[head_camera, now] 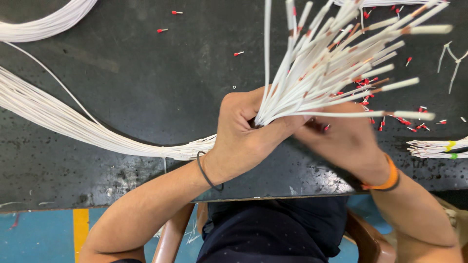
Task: The person holds a large bundle of white wires on a workbench and separates individual wires one at a time from the bundle, fanning them out and aligning the stripped ends with red connectors. They gather and reposition the bundle while working through the wires.
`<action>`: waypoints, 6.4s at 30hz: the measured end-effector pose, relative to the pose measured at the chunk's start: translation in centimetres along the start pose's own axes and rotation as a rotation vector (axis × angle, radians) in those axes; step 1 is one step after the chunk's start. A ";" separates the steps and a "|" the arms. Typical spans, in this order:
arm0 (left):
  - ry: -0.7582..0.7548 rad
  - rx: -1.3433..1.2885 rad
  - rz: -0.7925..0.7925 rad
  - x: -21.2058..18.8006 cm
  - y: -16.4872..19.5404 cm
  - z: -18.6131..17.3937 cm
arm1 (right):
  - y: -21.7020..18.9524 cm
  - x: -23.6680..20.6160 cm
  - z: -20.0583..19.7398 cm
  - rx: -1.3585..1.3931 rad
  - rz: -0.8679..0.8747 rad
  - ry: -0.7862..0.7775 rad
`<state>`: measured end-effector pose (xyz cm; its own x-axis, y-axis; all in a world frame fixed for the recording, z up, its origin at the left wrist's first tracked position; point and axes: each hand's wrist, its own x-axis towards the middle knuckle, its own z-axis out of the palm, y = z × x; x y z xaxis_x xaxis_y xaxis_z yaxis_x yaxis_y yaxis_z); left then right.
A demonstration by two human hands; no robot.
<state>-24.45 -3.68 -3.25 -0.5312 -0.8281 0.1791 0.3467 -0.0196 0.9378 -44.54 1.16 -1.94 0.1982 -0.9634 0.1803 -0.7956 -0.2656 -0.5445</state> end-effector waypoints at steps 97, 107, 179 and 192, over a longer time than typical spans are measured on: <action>-0.196 0.051 -0.085 0.2 -0.1 0.5 | 1.6 -4.7 -3.3 0.520 0.103 0.336; -0.128 0.013 -0.202 0.3 0.6 0.8 | 2.8 -4.9 -2.4 1.032 0.244 0.282; 0.037 0.121 0.017 0.3 0.4 0.8 | 2.8 -0.3 -2.8 -0.676 0.018 0.061; 0.004 0.152 -0.022 0.5 0.6 0.8 | 2.9 -0.9 -3.5 -0.410 -0.088 0.185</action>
<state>-25.15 -3.67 -2.31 -0.5338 -0.8309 0.1572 0.2143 0.0469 0.9756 -49.06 1.39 -0.80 0.1989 -0.9055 0.3749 -0.9487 -0.2739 -0.1581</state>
